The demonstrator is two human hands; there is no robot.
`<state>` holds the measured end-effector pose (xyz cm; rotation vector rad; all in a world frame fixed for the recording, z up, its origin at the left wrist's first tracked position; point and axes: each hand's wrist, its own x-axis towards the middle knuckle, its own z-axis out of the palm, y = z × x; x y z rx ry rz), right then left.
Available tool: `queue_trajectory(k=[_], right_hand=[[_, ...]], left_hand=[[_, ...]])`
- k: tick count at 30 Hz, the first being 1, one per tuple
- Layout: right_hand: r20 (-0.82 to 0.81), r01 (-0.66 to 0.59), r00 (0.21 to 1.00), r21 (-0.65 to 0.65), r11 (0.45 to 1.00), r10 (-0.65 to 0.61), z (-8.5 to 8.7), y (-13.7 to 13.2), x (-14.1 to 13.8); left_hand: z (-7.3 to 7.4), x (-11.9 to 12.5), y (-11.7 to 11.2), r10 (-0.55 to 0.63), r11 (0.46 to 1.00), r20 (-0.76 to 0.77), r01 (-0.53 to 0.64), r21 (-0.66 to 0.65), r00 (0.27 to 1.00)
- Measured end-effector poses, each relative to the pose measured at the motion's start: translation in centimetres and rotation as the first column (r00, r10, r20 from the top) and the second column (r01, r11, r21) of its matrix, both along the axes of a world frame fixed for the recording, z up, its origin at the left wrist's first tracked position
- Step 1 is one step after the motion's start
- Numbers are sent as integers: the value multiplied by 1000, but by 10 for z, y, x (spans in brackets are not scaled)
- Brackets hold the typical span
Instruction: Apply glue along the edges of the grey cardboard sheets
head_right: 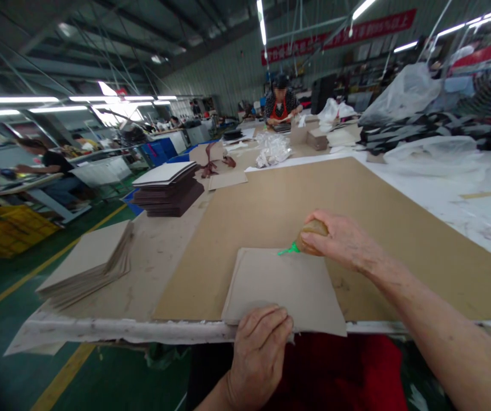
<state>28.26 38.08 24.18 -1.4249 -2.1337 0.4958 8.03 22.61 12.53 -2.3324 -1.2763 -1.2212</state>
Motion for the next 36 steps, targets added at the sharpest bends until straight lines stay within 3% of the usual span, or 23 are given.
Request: queue_trajectory(k=[10, 17, 22, 28, 36], right_hand=[[32, 175, 984, 14, 984, -176, -4, -7, 59], [18, 231, 973, 5, 973, -231, -6, -15, 73], [53, 191, 980, 21, 981, -192, -1, -32, 83], [54, 114, 993, -103, 988, -109, 9, -67, 92], [-25, 62, 998, -136, 989, -66, 0, -112, 106]], left_hand=[[-3, -2, 2, 5, 1000, -24, -5, 11, 1000], [-1, -1, 4, -6, 999, -24, 7, 33, 1000], [-2, -2, 5, -13, 1000, -39, 14, 21, 999], [-4, -3, 5, -25, 999, -46, 26, 18, 999], [-6, -3, 6, -30, 999, -50, 30, 11, 998]])
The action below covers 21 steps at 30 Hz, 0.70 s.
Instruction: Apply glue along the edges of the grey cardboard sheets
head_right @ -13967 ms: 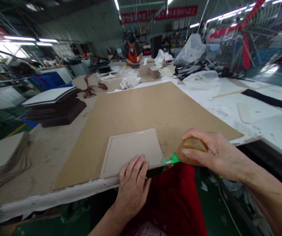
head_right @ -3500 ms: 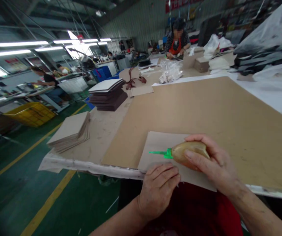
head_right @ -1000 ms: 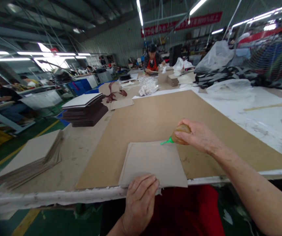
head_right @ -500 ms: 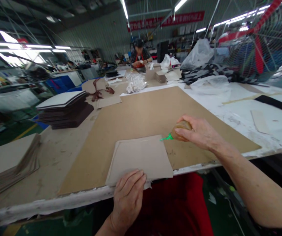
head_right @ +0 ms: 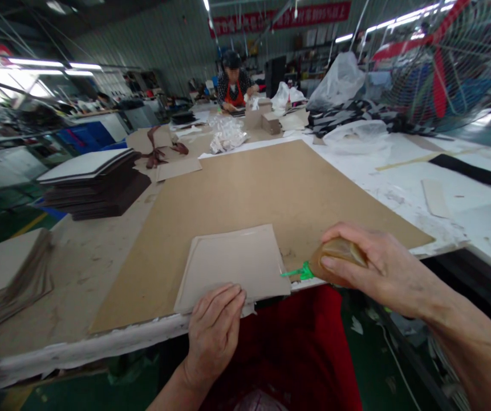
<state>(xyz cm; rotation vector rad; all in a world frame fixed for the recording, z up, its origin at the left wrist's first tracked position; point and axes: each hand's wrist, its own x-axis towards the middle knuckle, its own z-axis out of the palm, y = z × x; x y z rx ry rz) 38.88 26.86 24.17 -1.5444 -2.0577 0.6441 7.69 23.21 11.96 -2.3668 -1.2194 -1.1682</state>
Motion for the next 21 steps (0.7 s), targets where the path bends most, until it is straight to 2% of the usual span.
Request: queue_trajectory(k=[5, 10, 13, 16, 21], right_hand=[[22, 7, 1000, 15, 1000, -8, 2, -4, -1], [72, 85, 993, 126, 988, -95, 1, 31, -13], [45, 124, 990, 183, 975, -134, -4, 56, -22], [17, 163, 985, 208, 964, -171, -7, 70, -31], [15, 131, 991, 189, 973, -137, -4, 59, -29]], left_hand=[[-1, -1, 1, -13, 1000, 9, 13, 3, 1000], [-2, -1, 0, -10, 1000, 7, 10, -5, 1000], [-2, -1, 0, -6, 1000, 5, 6, -5, 1000], [-2, 0, 0, 3, 1000, 11, -3, 1, 1000], [1, 0, 0, 9, 1000, 6, -9, -7, 1000]])
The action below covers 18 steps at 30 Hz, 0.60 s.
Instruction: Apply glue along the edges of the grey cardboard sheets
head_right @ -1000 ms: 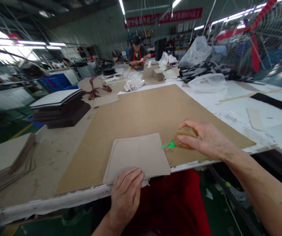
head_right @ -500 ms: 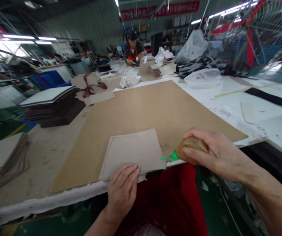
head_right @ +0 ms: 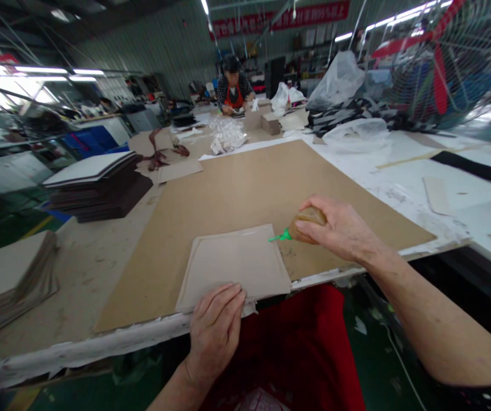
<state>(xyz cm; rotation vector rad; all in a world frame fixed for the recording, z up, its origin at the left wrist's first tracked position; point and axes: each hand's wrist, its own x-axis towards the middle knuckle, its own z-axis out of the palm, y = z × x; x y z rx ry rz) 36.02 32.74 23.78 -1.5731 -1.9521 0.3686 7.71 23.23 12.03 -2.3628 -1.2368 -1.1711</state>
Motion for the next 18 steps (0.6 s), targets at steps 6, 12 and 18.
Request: queue_trajectory(k=[6, 12, 18], right_hand=[[-25, -68, 998, -136, 988, 65, 0, -47, 24], [-75, -76, 995, -147, 986, 65, -7, -81, 33], [-176, -35, 984, -181, 983, 3, -19, -101, 40]], left_hand=[[0, -1, -1, -12, 1000, -17, 12, -12, 1000], [-1, -2, -2, -23, 999, -27, 21, -49, 999], [4, 0, -3, -18, 996, -17, 16, -91, 1000]])
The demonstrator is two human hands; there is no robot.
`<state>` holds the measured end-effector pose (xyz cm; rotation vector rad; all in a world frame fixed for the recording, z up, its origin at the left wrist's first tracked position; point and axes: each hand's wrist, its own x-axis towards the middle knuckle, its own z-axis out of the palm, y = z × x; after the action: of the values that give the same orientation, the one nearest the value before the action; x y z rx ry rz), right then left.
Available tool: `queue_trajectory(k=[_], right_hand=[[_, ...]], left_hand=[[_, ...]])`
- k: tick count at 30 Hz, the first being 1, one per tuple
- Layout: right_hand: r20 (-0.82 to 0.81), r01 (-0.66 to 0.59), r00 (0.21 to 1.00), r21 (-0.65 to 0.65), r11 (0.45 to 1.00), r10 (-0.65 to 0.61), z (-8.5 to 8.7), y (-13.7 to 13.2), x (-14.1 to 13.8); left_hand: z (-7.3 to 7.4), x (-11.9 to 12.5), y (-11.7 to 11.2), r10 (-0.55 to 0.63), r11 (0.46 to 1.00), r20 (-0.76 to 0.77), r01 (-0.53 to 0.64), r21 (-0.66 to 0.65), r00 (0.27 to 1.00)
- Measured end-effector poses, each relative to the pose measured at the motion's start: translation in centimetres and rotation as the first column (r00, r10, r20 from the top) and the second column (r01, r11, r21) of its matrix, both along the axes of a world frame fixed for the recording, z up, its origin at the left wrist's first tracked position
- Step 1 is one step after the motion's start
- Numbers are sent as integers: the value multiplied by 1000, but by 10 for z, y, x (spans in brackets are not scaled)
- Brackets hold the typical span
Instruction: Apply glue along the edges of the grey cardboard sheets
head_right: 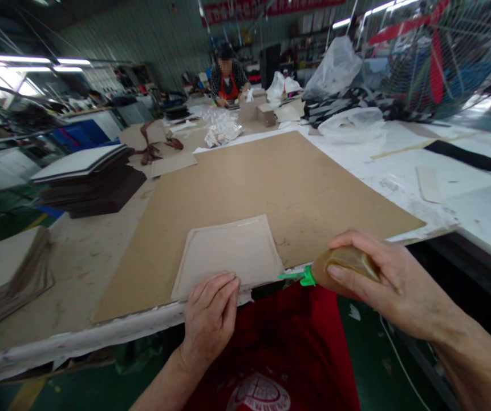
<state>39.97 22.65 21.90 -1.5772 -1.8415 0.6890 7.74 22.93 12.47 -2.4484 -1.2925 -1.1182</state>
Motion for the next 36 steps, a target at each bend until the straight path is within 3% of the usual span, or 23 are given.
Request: queue_trajectory(k=[4, 6, 8, 11, 16, 21, 25, 30, 36], right_hand=[[-243, 123, 959, -96, 988, -143, -10, -8, 4], [-458, 239, 845, -141, 961, -277, -16, -4, 3], [-635, 344, 677, -173, 923, -372, -23, 5, 2], [-756, 387, 522, -204, 899, -396, -34, 23, 1], [-799, 359, 469, -217, 908, -377, -46, 43, 3], [-823, 340, 427, -236, 910, -373, -52, 53, 4], [-850, 347, 380, -235, 908, -365, -55, 62, 0], [-925, 359, 247, -189, 914, -288, -57, 69, -14], [-919, 404, 266, -167, 899, -290, -66, 72, -18]], left_hand=[[13, 5, 0, 25, 998, -34, -27, -53, 999], [22, 8, 3, 40, 995, -92, -48, -90, 995], [30, 11, 6, 35, 988, -148, -57, -144, 988], [39, 14, 12, 8, 970, -141, -42, -240, 990], [45, 16, 18, 4, 939, -33, -15, -343, 999], [55, 15, 22, -73, 921, -116, 22, -389, 991], [66, 21, 23, -43, 914, -217, -49, -403, 975], [66, 44, 24, 39, 934, -321, -148, -324, 946], [56, 68, 26, 163, 948, -358, -246, -202, 919]])
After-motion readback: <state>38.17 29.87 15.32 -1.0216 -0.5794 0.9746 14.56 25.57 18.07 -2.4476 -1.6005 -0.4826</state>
